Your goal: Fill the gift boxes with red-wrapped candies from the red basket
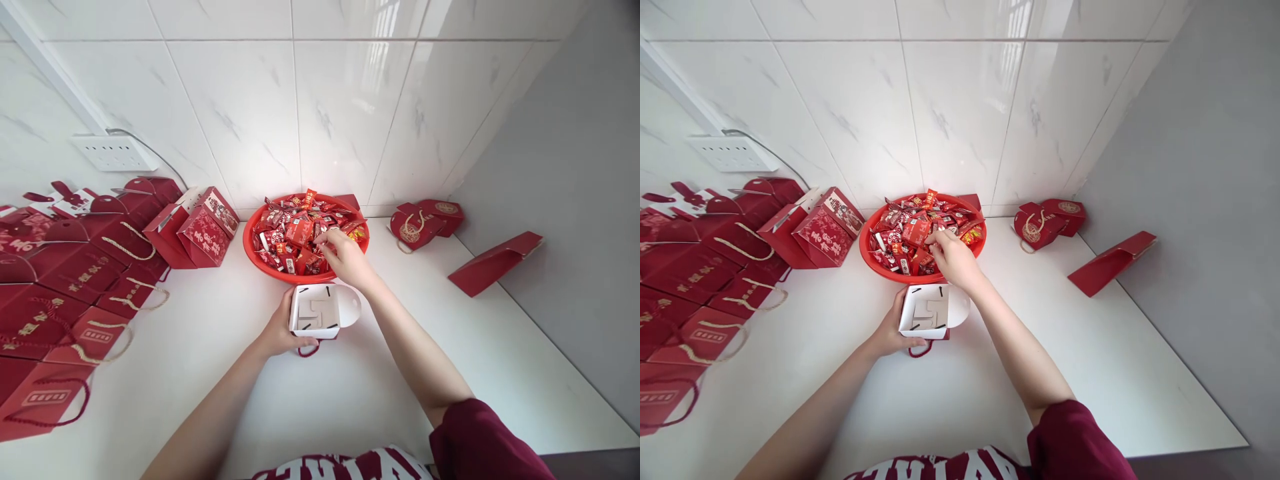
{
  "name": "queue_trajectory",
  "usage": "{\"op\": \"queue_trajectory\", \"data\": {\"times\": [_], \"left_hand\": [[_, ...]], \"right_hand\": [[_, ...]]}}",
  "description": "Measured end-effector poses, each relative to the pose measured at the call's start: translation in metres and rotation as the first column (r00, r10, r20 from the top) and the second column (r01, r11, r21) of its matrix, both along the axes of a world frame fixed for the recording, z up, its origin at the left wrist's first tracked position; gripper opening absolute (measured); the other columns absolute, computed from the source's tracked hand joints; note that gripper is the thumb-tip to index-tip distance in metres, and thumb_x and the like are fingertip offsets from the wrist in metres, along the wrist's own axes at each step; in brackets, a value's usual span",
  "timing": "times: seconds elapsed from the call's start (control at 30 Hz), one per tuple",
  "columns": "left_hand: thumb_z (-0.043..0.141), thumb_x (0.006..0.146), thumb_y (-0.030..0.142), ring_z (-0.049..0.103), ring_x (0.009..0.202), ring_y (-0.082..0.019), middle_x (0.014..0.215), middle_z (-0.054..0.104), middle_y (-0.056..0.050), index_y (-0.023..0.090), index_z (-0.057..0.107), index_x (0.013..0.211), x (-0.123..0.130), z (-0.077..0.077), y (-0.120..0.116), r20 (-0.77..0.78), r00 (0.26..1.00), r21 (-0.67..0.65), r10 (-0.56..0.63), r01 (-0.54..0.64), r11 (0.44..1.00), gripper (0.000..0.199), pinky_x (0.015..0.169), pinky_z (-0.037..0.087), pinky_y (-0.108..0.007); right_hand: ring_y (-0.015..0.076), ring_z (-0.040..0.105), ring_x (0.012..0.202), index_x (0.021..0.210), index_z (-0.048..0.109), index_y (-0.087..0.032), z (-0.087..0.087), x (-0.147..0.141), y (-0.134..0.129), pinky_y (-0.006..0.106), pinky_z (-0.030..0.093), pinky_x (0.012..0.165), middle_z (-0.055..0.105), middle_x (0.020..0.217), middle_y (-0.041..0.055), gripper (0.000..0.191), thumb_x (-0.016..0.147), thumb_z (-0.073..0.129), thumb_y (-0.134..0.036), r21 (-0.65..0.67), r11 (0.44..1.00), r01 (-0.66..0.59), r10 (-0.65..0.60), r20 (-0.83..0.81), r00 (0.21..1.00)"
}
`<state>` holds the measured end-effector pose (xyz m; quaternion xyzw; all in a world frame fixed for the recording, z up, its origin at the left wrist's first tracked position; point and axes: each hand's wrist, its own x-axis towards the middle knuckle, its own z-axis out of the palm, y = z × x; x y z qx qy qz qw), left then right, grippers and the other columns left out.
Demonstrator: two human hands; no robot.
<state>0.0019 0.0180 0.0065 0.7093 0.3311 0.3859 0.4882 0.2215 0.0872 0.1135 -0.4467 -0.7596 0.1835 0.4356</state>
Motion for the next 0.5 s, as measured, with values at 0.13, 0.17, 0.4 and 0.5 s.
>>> {"op": "queue_trajectory", "data": {"times": [0.13,0.17,0.4,0.5], "left_hand": [[0.095,0.051,0.038,0.038,0.141,-0.039,0.153,0.038,-0.017,0.028,0.021,0.152,-0.005,0.006,-0.001,-0.06,0.998,0.0,-0.03,0.03,1.0,0.125,0.115,0.034,-0.055],[0.095,0.05,0.038,0.037,0.142,-0.04,0.154,0.037,-0.017,0.028,0.021,0.152,-0.005,0.007,-0.001,-0.063,0.997,-0.006,-0.036,0.035,0.999,0.126,0.115,0.034,-0.055],[0.095,0.05,0.038,0.042,0.138,-0.041,0.15,0.042,-0.017,0.027,0.027,0.15,-0.003,0.016,-0.002,-0.043,0.998,-0.088,-0.041,0.038,0.995,0.122,0.111,0.039,-0.054],[0.094,0.05,0.037,0.044,0.136,-0.04,0.148,0.044,-0.015,0.028,0.033,0.147,-0.002,0.019,-0.002,-0.039,0.999,-0.095,-0.034,0.03,0.995,0.115,0.11,0.04,-0.054]], "right_hand": [[0.0228,0.062,0.103,0.104,0.064,-0.019,-0.012,-0.017,0.025,0.039,0.047,0.093,0.068,0.111,0.009,0.02,0.088,0.054,-0.011,-0.135,0.99,-0.051,0.065,0.097,0.993],[0.0236,0.062,0.106,0.107,0.064,-0.019,-0.014,-0.02,0.028,0.039,0.047,0.094,0.068,0.113,0.0096,0.022,0.087,0.059,-0.013,-0.155,0.986,-0.065,0.082,0.109,0.991],[0.0239,0.064,0.104,0.124,0.06,-0.022,-0.018,-0.026,0.031,0.037,0.049,0.09,0.069,0.116,0.0063,0.053,0.074,0.073,-0.012,-0.302,0.945,-0.124,0.175,0.148,0.973],[0.0218,0.065,0.101,0.126,0.058,-0.022,-0.016,-0.023,0.031,0.035,0.05,0.089,0.069,0.114,0.0045,0.053,0.076,0.069,-0.011,-0.331,0.934,-0.13,0.175,0.108,0.979]]}}
